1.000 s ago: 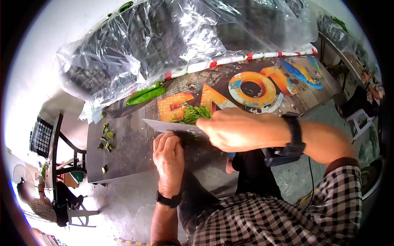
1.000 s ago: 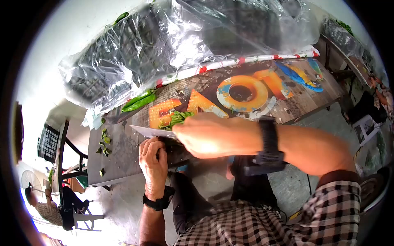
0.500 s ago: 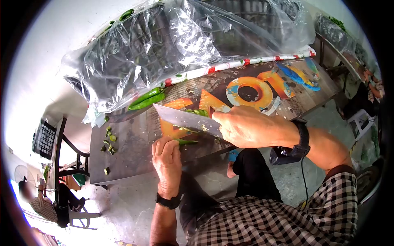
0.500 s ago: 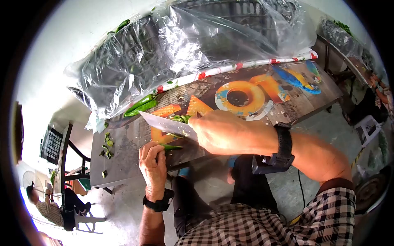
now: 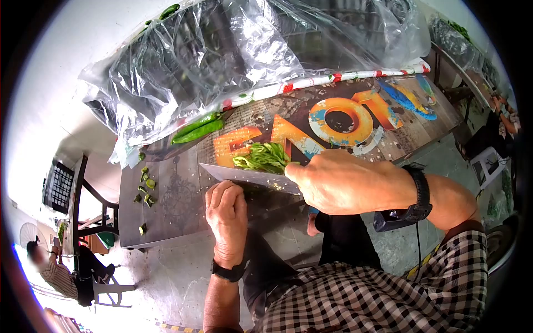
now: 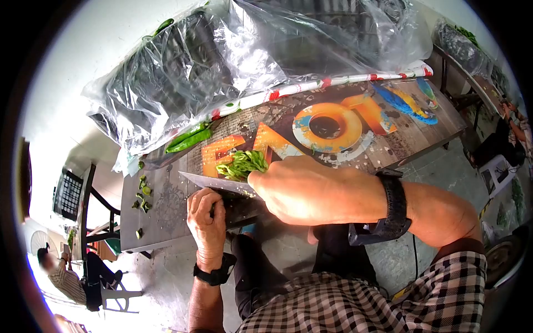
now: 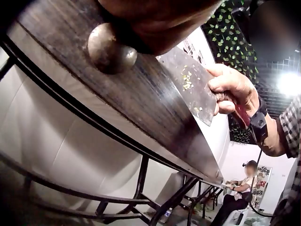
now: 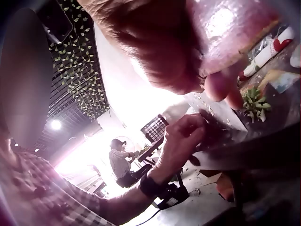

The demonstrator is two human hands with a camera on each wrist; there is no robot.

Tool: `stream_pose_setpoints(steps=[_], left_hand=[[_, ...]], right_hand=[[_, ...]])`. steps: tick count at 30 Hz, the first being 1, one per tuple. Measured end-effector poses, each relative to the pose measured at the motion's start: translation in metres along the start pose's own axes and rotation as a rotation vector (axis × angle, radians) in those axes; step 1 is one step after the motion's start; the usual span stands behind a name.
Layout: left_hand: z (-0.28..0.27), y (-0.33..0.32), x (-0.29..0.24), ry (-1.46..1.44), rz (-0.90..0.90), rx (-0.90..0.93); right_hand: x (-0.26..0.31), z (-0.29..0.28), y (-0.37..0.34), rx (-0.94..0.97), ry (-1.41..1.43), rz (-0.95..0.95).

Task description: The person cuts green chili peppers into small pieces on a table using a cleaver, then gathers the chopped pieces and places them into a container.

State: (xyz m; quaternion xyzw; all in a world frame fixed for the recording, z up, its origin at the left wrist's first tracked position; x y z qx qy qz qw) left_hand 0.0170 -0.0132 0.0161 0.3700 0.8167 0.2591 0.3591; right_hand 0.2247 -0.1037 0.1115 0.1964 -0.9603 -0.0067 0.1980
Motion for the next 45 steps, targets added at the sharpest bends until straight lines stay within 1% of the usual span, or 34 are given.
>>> stream_pose_setpoints(steps=[2, 8, 11, 14, 17, 23, 27, 28, 29, 31, 32, 35, 37, 38, 40, 42, 45], left_hand=[[0.001, -0.001, 0.001, -0.001, 0.000, 0.000], [0.001, -0.001, 0.001, -0.001, -0.001, 0.007], [0.001, 0.000, 0.001, -0.008, 0.008, 0.011], [0.001, 0.001, 0.000, -0.010, 0.016, 0.014], [0.001, 0.000, 0.003, -0.008, 0.014, 0.031], [0.000, 0.000, 0.004, -0.012, -0.002, 0.057], [-0.001, 0.000, 0.002, -0.015, -0.001, 0.052], [-0.002, 0.000, 0.002, -0.012, -0.003, 0.048], [-0.002, -0.001, 0.002, -0.019, -0.002, 0.040], [0.000, 0.001, 0.001, -0.037, 0.012, 0.023], [0.000, 0.002, 0.001, -0.036, 0.018, 0.018], [0.001, -0.001, 0.002, -0.028, 0.014, 0.015], [0.001, -0.001, 0.002, -0.018, -0.004, 0.027], [0.001, -0.001, 0.002, -0.023, -0.004, 0.021], [0.002, -0.001, 0.002, -0.031, -0.001, 0.013], [0.002, -0.001, 0.001, -0.034, -0.001, 0.012], [0.000, 0.000, 0.001, -0.032, -0.001, 0.021]], right_hand=[[-0.001, 0.001, 0.000, -0.025, -0.031, -0.047], [0.001, 0.000, 0.003, 0.019, -0.033, -0.040], [-0.001, 0.000, 0.005, 0.040, 0.085, 0.013], [-0.005, 0.003, 0.008, 0.056, 0.192, 0.013], [-0.002, 0.007, 0.020, 0.079, 0.141, -0.020], [0.002, 0.018, 0.051, 0.023, 0.093, -0.142], [0.006, 0.011, 0.036, 0.032, -0.042, -0.124], [0.003, 0.009, 0.032, 0.096, -0.019, -0.033], [-0.003, 0.006, 0.026, 0.127, -0.072, -0.001], [-0.010, 0.001, 0.019, 0.070, -0.043, -0.002], [-0.013, 0.000, 0.020, 0.108, 0.032, 0.059], [-0.014, -0.013, 0.016, -0.045, 0.161, 0.099], [-0.021, -0.015, 0.013, -0.173, 0.009, 0.073], [-0.023, -0.017, 0.011, -0.149, -0.090, 0.017], [-0.025, -0.018, 0.008, -0.135, -0.109, 0.011], [-0.021, -0.014, 0.006, -0.145, 0.056, 0.111], [-0.015, -0.011, 0.005, -0.158, 0.110, 0.103]])
Point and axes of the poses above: each hand's wrist, its own y-axis towards the middle knuckle, its own z-axis out of the palm, x = y × z, the point moved 2 cm from there along y, towards the middle knuckle, and after that the axes turned 1 degree about x, right-handed, at the moved point
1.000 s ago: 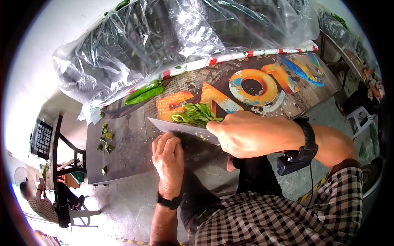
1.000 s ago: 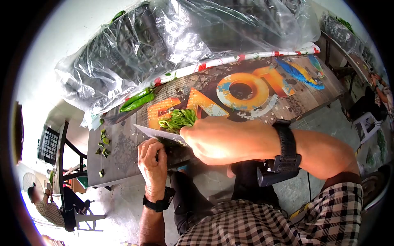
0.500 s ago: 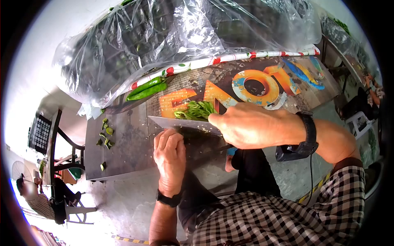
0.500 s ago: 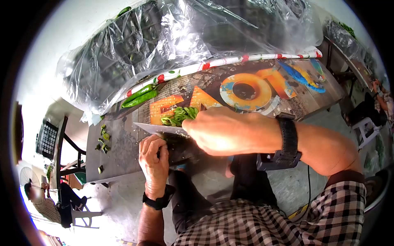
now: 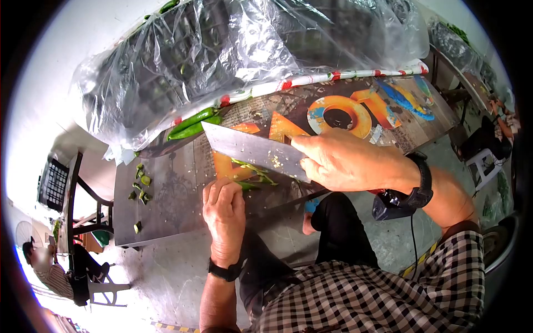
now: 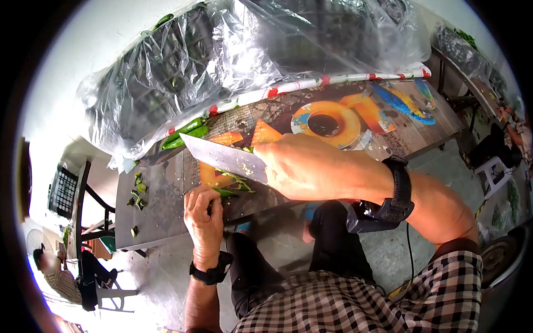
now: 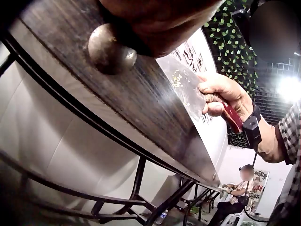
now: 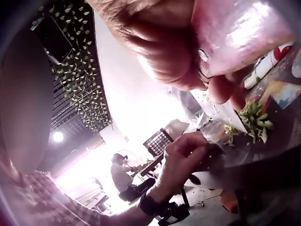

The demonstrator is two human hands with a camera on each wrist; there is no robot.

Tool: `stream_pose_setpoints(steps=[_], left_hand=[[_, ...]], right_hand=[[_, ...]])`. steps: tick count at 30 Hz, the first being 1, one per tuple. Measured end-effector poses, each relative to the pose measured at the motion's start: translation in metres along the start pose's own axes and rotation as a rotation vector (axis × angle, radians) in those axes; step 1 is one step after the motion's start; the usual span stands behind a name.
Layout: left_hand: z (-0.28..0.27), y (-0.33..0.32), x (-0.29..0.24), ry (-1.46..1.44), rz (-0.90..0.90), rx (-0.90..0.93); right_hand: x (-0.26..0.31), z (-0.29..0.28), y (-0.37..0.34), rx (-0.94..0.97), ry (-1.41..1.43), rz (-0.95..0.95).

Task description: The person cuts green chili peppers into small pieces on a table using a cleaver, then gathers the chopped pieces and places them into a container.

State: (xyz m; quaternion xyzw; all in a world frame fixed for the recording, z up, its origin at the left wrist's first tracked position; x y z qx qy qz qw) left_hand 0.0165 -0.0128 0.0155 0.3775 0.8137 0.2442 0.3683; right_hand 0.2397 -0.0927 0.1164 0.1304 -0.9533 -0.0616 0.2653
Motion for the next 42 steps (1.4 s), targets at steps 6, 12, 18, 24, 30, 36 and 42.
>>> stream_pose_setpoints(steps=[6, 12, 18, 24, 30, 36, 42], left_hand=[[0.000, 0.000, 0.001, -0.003, 0.021, -0.007], [0.000, 0.000, 0.002, 0.003, 0.023, -0.002], [0.000, 0.000, 0.002, -0.011, 0.019, -0.006], [0.000, 0.000, 0.001, -0.010, 0.014, 0.000], [-0.001, 0.000, 0.001, -0.011, 0.021, 0.012], [-0.002, 0.000, 0.003, 0.001, 0.020, 0.020], [-0.002, 0.000, 0.004, 0.003, 0.022, 0.023]], right_hand=[[-0.001, 0.011, 0.000, 0.150, -0.003, -0.009], [-0.011, 0.009, 0.008, 0.116, -0.057, -0.015], [0.009, 0.008, 0.006, 0.122, -0.015, -0.020], [0.013, 0.012, 0.004, 0.179, 0.049, -0.022], [0.009, 0.014, 0.004, 0.217, 0.072, -0.072], [0.013, 0.011, 0.012, 0.280, 0.007, -0.076], [0.016, 0.004, 0.027, 0.403, -0.003, -0.047]])
Point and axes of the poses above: each hand's wrist, its own y-axis towards the middle knuckle, its own z-axis out of the palm, x = y × z, the point moved 2 cm from there along y, towards the middle knuckle, and after that the axes turned 1 degree about x, right-handed, at the moved point
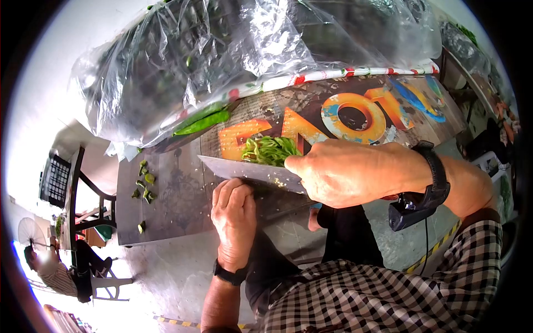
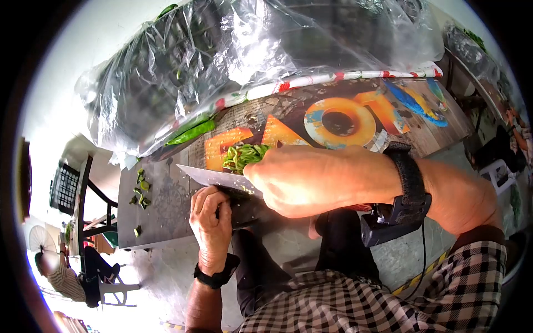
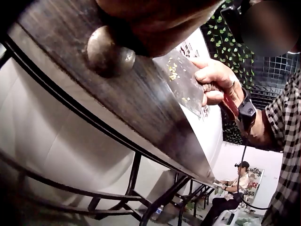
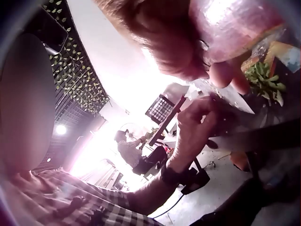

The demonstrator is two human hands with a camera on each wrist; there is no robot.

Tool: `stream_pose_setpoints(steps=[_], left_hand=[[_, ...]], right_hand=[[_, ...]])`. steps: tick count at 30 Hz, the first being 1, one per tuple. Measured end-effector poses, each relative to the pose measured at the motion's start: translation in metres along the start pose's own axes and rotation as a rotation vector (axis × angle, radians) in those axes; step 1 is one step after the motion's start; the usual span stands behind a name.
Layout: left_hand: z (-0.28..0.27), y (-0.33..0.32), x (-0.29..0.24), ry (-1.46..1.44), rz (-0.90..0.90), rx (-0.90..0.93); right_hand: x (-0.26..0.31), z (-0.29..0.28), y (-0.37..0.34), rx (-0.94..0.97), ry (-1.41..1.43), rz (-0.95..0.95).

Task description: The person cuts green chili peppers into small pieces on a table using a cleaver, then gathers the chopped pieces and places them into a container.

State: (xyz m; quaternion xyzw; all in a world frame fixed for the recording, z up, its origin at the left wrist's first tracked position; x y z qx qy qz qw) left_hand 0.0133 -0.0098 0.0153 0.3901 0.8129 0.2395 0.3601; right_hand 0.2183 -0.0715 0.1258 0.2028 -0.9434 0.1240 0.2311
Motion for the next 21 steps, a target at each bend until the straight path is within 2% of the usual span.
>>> stream_pose_setpoints(steps=[3, 6, 9, 12, 16, 21], left_hand=[[0.000, 0.000, 0.000, 0.009, -0.007, 0.003], [0.000, 0.001, 0.000, 0.009, -0.012, 0.007], [-0.001, 0.002, -0.002, 0.015, -0.019, 0.010], [0.000, 0.001, -0.002, 0.015, -0.025, 0.001], [0.000, 0.001, -0.003, 0.020, -0.022, 0.018], [-0.002, 0.001, -0.002, 0.004, -0.014, 0.037]], right_hand=[[-0.001, 0.000, 0.006, -0.008, -0.060, -0.035], [0.002, -0.001, 0.008, -0.021, 0.019, -0.049], [0.005, 0.009, 0.012, -0.056, -0.064, -0.015], [0.008, 0.010, 0.014, -0.082, -0.007, -0.055], [-0.005, 0.027, 0.039, -0.091, -0.103, -0.090], [-0.011, 0.028, 0.025, -0.161, -0.123, -0.165]])
Point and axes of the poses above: each hand's wrist, its own y-axis towards the middle knuckle, its own z-axis out of the palm, x = y × z, the point moved 2 cm from there along y, towards the middle knuckle, and after that the axes turned 1 degree about x, right-handed, at the moved point
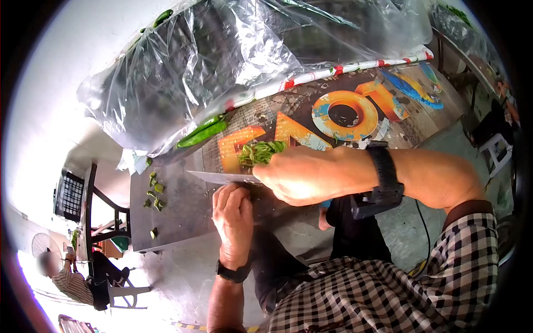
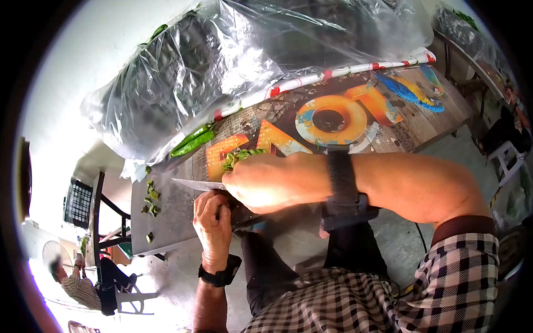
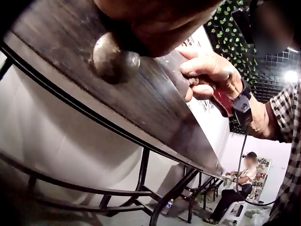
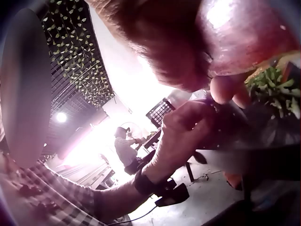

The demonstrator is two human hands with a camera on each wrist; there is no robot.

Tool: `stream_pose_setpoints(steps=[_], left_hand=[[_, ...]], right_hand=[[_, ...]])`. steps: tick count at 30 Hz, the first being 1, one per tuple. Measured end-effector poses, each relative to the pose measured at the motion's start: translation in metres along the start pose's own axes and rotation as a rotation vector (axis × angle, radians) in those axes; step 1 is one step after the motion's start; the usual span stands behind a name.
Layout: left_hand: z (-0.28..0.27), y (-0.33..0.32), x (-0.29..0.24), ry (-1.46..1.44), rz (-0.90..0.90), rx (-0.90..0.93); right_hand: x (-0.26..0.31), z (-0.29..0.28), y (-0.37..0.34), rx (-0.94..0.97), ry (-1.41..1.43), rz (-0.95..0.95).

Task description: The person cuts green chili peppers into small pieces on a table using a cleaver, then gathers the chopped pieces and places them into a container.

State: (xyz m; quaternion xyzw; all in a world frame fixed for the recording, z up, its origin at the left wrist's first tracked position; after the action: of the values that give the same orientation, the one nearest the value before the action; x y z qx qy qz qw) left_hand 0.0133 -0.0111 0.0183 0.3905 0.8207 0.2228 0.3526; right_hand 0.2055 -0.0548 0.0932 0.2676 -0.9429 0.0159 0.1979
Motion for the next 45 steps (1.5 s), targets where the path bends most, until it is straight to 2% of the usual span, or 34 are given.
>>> stream_pose_setpoints(steps=[2, 5, 14, 17, 18, 21, 22, 28, 34, 37, 40, 43, 45], left_hand=[[-0.002, -0.001, -0.001, -0.005, 0.005, -0.012], [-0.007, -0.001, -0.005, -0.007, -0.025, -0.021], [-0.010, -0.002, 0.011, 0.001, 0.041, -0.006], [-0.011, -0.002, 0.014, -0.014, 0.065, 0.018], [-0.012, -0.002, 0.014, -0.023, 0.065, 0.027], [-0.013, -0.002, 0.014, -0.040, 0.048, 0.038], [-0.013, -0.002, 0.014, -0.043, 0.049, 0.035], [-0.013, -0.001, 0.014, -0.052, 0.057, 0.042], [-0.013, 0.001, 0.014, -0.051, 0.058, 0.033], [-0.012, 0.000, 0.015, -0.037, 0.051, 0.023], [-0.013, 0.001, 0.014, -0.025, 0.024, 0.043], [-0.012, 0.001, 0.013, -0.042, 0.023, 0.033], [-0.011, 0.001, 0.014, -0.064, 0.028, 0.030]], right_hand=[[0.001, -0.007, -0.019, -0.038, -0.010, -0.063], [0.010, -0.022, -0.036, 0.110, -0.098, 0.088], [-0.003, -0.018, -0.047, -0.080, 0.043, 0.144], [0.004, -0.020, -0.041, -0.116, 0.040, 0.090], [0.008, -0.022, -0.040, -0.081, 0.029, 0.098], [0.008, -0.015, -0.037, -0.049, -0.026, -0.035], [0.011, -0.015, -0.037, -0.057, 0.035, 0.048], [0.015, -0.018, -0.032, 0.055, 0.025, 0.109], [0.018, -0.020, -0.015, 0.116, 0.307, 0.134], [0.023, -0.019, -0.005, 0.124, 0.235, 0.151], [0.019, -0.010, 0.003, 0.121, 0.093, 0.085], [0.015, -0.005, 0.008, 0.031, 0.113, 0.061], [0.012, -0.003, 0.005, 0.045, 0.070, 0.020]])
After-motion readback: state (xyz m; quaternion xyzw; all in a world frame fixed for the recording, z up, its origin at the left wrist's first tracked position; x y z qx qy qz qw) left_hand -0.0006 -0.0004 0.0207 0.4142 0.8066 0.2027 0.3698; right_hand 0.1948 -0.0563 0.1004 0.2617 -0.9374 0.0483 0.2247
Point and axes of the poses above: each hand's wrist, its own y-axis towards the middle knuckle, its own z-axis out of the palm, x = y × z, the point moved 2 cm from there along y, towards the middle knuckle, and after that the axes turned 1 degree about x, right-handed, at the moved point
